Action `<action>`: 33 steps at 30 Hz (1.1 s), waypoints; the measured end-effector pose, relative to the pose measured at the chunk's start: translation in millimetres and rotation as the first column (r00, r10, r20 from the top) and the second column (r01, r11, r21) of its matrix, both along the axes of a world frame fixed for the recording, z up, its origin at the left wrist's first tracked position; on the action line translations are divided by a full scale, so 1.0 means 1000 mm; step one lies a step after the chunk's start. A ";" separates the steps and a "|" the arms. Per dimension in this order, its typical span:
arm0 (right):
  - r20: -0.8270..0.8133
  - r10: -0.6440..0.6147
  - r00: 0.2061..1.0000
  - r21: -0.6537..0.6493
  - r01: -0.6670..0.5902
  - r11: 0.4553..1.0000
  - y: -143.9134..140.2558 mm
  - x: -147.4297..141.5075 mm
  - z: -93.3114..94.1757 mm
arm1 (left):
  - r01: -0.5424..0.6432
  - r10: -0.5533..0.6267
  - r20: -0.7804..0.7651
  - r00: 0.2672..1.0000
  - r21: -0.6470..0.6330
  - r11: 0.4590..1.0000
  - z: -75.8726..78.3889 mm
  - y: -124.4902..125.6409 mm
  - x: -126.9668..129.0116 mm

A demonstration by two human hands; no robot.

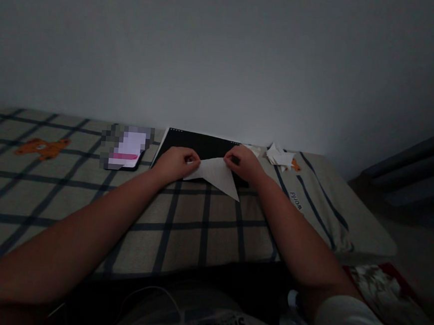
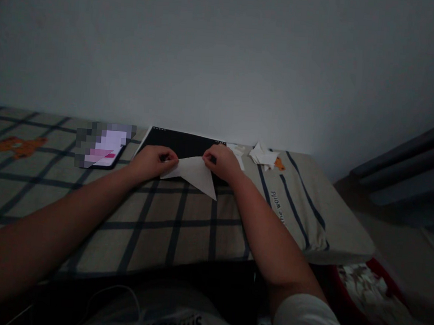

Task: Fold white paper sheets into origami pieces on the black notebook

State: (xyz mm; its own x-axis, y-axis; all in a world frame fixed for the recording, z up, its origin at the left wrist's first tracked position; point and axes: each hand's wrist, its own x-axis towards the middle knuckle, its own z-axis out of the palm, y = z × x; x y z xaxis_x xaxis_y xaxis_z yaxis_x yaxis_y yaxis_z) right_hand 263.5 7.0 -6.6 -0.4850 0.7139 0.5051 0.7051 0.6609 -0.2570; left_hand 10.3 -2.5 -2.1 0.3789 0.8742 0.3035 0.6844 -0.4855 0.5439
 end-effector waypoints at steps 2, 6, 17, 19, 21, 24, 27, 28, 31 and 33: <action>-0.010 0.026 1.000 0.014 -0.026 1.000 0.000 -0.001 -0.001 | -0.003 0.005 -0.051 0.999 0.033 0.999 -0.001 -0.001 0.001; -0.017 0.060 0.998 0.029 -0.059 0.998 -0.001 -0.004 -0.002 | 0.035 -0.025 -0.101 0.995 0.094 0.995 -0.002 -0.002 0.005; 0.025 0.086 0.996 0.012 -0.086 0.996 -0.004 -0.010 -0.005 | 0.061 -0.005 -0.211 0.977 0.259 0.964 0.001 -0.008 0.009; 0.026 0.086 0.996 0.011 -0.086 0.996 -0.004 -0.011 -0.005 | 0.059 0.002 -0.218 0.976 0.274 0.960 0.001 -0.008 0.009; 0.031 0.079 0.996 0.010 -0.079 0.997 -0.005 -0.012 -0.004 | 0.062 0.005 -0.230 0.973 0.282 0.957 0.001 -0.008 0.010; 0.063 0.062 0.996 0.006 -0.063 0.998 -0.008 -0.015 -0.001 | 0.070 0.012 -0.263 0.965 0.299 0.952 0.000 -0.009 0.011; 0.112 0.063 0.992 0.025 -0.067 0.997 -0.012 -0.021 0.001 | 0.102 -0.001 -0.297 0.955 0.324 0.941 0.000 -0.011 0.014; 0.122 0.066 0.990 0.032 -0.070 0.997 -0.013 -0.023 0.001 | 0.110 -0.004 -0.307 0.952 0.331 0.937 0.000 -0.012 0.015; 0.138 0.053 0.989 0.044 -0.060 0.997 -0.015 -0.026 0.001 | 0.120 -0.003 -0.325 0.946 0.339 0.933 0.002 -0.015 0.017; 0.139 0.035 0.990 0.039 -0.040 0.998 -0.015 -0.025 0.001 | 0.119 -0.003 -0.326 0.945 0.336 0.934 0.003 -0.016 0.018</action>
